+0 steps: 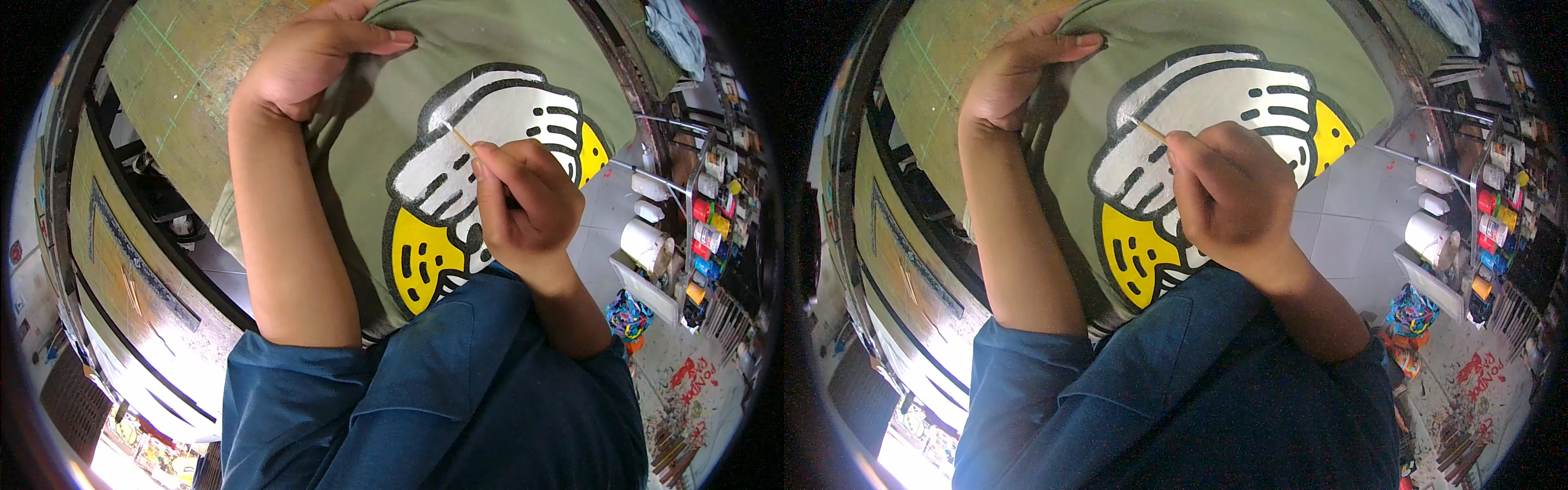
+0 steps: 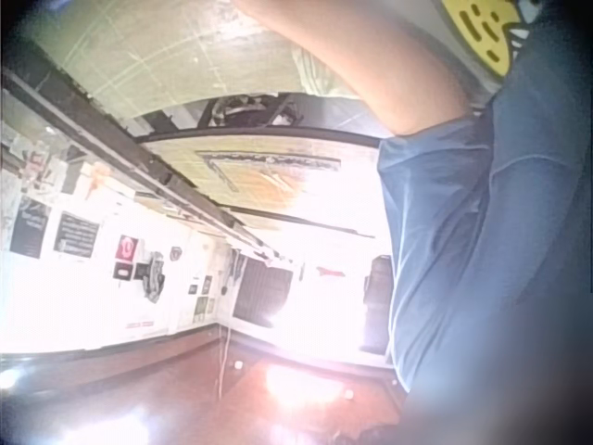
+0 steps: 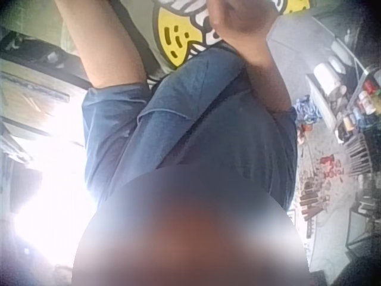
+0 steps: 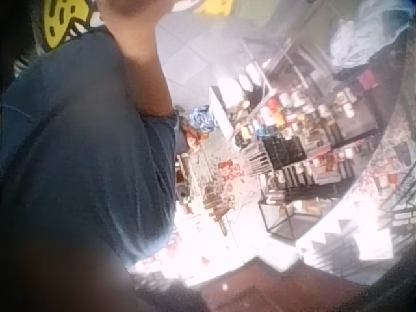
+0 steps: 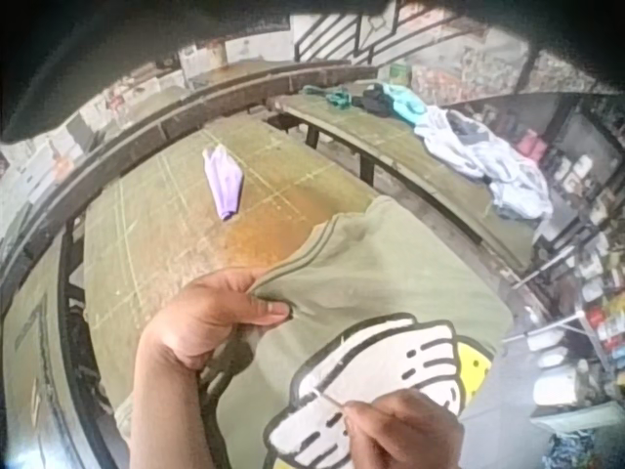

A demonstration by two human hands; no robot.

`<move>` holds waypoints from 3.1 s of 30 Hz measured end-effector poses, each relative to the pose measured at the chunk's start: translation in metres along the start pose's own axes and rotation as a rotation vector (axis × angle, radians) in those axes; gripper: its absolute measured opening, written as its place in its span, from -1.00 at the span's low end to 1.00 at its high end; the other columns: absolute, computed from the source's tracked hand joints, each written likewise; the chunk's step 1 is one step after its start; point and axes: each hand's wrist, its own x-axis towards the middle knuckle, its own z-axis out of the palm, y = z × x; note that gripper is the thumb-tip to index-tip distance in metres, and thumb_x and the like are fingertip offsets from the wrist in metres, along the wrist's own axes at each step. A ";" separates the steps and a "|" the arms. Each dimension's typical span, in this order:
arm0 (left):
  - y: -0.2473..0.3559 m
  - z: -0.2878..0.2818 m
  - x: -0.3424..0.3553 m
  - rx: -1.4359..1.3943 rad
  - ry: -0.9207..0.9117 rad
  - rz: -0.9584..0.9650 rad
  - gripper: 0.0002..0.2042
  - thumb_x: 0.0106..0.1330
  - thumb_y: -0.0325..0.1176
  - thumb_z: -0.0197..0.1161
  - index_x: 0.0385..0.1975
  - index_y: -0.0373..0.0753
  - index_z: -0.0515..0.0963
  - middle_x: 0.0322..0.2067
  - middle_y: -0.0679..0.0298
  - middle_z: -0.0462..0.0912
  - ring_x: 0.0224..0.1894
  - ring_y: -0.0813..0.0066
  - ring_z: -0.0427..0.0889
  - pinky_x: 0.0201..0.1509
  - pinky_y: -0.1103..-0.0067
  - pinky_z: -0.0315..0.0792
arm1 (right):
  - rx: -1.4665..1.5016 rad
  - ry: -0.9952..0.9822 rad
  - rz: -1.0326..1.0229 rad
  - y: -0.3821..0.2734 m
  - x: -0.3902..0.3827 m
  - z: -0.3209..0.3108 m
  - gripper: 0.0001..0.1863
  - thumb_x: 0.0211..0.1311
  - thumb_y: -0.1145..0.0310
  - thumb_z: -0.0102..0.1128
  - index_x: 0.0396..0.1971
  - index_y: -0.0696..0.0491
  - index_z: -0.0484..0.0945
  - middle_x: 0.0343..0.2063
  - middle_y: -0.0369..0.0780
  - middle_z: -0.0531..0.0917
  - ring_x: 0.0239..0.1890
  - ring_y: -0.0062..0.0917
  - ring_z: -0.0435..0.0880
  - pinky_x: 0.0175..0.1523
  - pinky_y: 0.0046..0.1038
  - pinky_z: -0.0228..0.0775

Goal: The person uses a small stick to apply white paint to a cartoon character design on a green t-shirt. They repeatedly dip the stick into a container of white paint and carefully fill in the design areas.

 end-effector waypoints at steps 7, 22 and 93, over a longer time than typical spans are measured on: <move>-0.012 -0.030 0.012 0.052 0.034 0.132 -0.63 0.29 -0.52 0.25 0.10 -0.41 0.57 -0.08 0.14 0.74 0.01 0.43 0.70 0.23 0.59 0.47 | -0.018 -0.061 -0.025 0.004 0.006 -0.004 -0.75 0.12 0.71 0.30 -0.19 0.15 0.67 -0.49 -0.19 0.63 -0.50 -0.47 0.62 -0.41 -0.51 0.43; 0.006 0.002 -0.002 -0.026 -0.085 0.107 -0.66 0.29 -0.49 0.31 0.05 -0.43 0.60 -0.13 0.20 0.75 -0.10 0.49 0.70 0.04 0.61 0.53 | 0.008 -0.050 0.023 0.005 0.005 -0.003 -0.76 0.13 0.67 0.33 -0.20 0.10 0.69 -0.50 -0.22 0.61 -0.52 -0.51 0.60 -0.42 -0.53 0.40; -0.013 -0.022 0.014 0.045 -0.008 0.133 -0.65 0.32 -0.46 0.28 0.09 -0.44 0.58 -0.06 0.16 0.74 -0.02 0.48 0.69 0.18 0.61 0.48 | -0.091 0.066 -0.133 0.023 0.023 -0.004 -0.64 -0.06 0.73 0.40 -0.22 0.03 0.78 -0.39 -0.28 0.54 -0.48 -0.56 0.46 -0.42 -0.57 0.24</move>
